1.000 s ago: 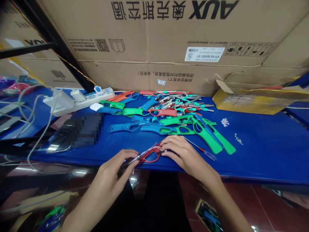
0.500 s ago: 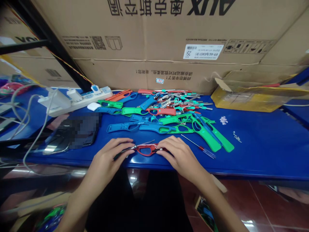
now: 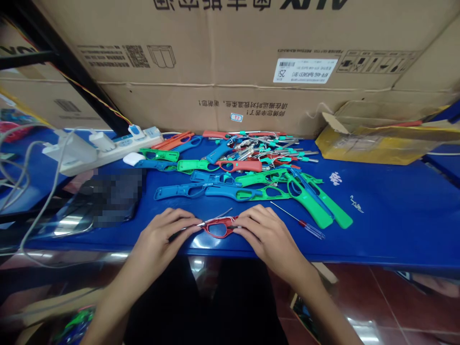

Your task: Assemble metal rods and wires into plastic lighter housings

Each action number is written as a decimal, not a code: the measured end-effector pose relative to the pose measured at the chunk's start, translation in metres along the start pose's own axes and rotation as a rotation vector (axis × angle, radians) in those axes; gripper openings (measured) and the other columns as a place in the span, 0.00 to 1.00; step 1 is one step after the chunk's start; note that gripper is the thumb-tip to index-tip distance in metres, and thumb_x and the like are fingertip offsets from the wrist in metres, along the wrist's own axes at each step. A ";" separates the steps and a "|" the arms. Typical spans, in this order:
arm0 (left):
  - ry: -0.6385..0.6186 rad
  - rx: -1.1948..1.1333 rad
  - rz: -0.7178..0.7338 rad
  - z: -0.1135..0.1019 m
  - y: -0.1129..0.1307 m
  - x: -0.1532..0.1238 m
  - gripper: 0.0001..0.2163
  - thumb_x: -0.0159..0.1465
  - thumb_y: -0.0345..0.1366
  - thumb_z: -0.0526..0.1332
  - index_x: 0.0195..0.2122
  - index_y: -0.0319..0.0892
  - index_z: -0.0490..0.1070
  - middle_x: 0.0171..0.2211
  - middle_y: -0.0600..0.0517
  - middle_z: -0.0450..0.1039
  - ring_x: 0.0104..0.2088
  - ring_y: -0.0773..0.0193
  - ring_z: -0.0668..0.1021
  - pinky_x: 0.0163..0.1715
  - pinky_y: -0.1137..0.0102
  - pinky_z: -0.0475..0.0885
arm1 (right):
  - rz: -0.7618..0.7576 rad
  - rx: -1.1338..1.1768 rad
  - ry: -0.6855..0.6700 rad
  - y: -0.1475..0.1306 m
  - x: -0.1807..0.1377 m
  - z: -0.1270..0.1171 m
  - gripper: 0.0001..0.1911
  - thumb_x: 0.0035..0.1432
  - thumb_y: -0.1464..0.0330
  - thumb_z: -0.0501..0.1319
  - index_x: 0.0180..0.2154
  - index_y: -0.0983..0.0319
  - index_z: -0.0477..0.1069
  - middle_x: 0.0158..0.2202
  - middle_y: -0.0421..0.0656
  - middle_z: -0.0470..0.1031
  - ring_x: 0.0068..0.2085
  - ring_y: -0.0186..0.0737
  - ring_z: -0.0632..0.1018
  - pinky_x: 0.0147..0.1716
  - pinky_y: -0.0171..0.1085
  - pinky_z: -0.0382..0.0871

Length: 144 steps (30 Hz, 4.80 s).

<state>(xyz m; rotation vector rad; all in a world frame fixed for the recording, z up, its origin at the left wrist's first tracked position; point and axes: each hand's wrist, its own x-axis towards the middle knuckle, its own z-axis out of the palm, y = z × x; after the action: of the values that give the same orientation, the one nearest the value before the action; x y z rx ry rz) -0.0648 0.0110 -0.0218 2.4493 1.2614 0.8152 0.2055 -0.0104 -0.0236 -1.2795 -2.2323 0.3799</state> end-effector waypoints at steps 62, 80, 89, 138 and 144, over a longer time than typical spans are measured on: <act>0.065 0.105 0.085 0.010 -0.008 -0.003 0.08 0.73 0.33 0.60 0.48 0.45 0.77 0.44 0.49 0.77 0.41 0.58 0.73 0.36 0.64 0.63 | -0.078 0.082 0.067 0.006 0.006 -0.002 0.11 0.71 0.67 0.59 0.44 0.56 0.81 0.44 0.40 0.82 0.42 0.38 0.79 0.42 0.40 0.67; 0.080 0.081 0.091 0.010 -0.009 -0.003 0.08 0.73 0.33 0.60 0.49 0.46 0.78 0.44 0.49 0.78 0.41 0.59 0.75 0.37 0.64 0.65 | 0.144 0.279 -0.058 0.006 0.012 -0.006 0.07 0.69 0.64 0.62 0.42 0.54 0.80 0.45 0.40 0.82 0.47 0.42 0.79 0.50 0.45 0.69; 0.083 0.056 0.096 0.010 -0.009 -0.002 0.09 0.73 0.32 0.60 0.50 0.45 0.78 0.44 0.49 0.78 0.41 0.59 0.75 0.38 0.64 0.66 | 0.149 0.296 -0.002 0.003 0.015 -0.006 0.07 0.67 0.64 0.63 0.38 0.56 0.80 0.40 0.41 0.84 0.42 0.42 0.81 0.46 0.44 0.73; 0.007 0.084 -0.003 0.007 -0.001 -0.002 0.16 0.73 0.35 0.60 0.61 0.45 0.68 0.53 0.47 0.76 0.50 0.56 0.75 0.47 0.60 0.67 | -0.040 -0.121 0.136 0.002 -0.024 0.014 0.15 0.72 0.73 0.54 0.56 0.61 0.72 0.55 0.47 0.79 0.55 0.43 0.79 0.59 0.49 0.75; -0.003 0.012 0.099 0.018 0.022 0.018 0.06 0.73 0.34 0.60 0.47 0.45 0.76 0.54 0.48 0.75 0.53 0.55 0.74 0.48 0.59 0.67 | -0.033 -0.093 0.171 0.005 -0.022 0.017 0.14 0.71 0.72 0.56 0.55 0.60 0.74 0.54 0.46 0.79 0.54 0.44 0.79 0.58 0.48 0.76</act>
<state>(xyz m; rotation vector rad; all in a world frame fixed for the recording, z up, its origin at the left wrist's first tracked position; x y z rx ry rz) -0.0314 0.0128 -0.0201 2.5387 1.1554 0.8311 0.2089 -0.0266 -0.0466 -1.2700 -2.1446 0.1490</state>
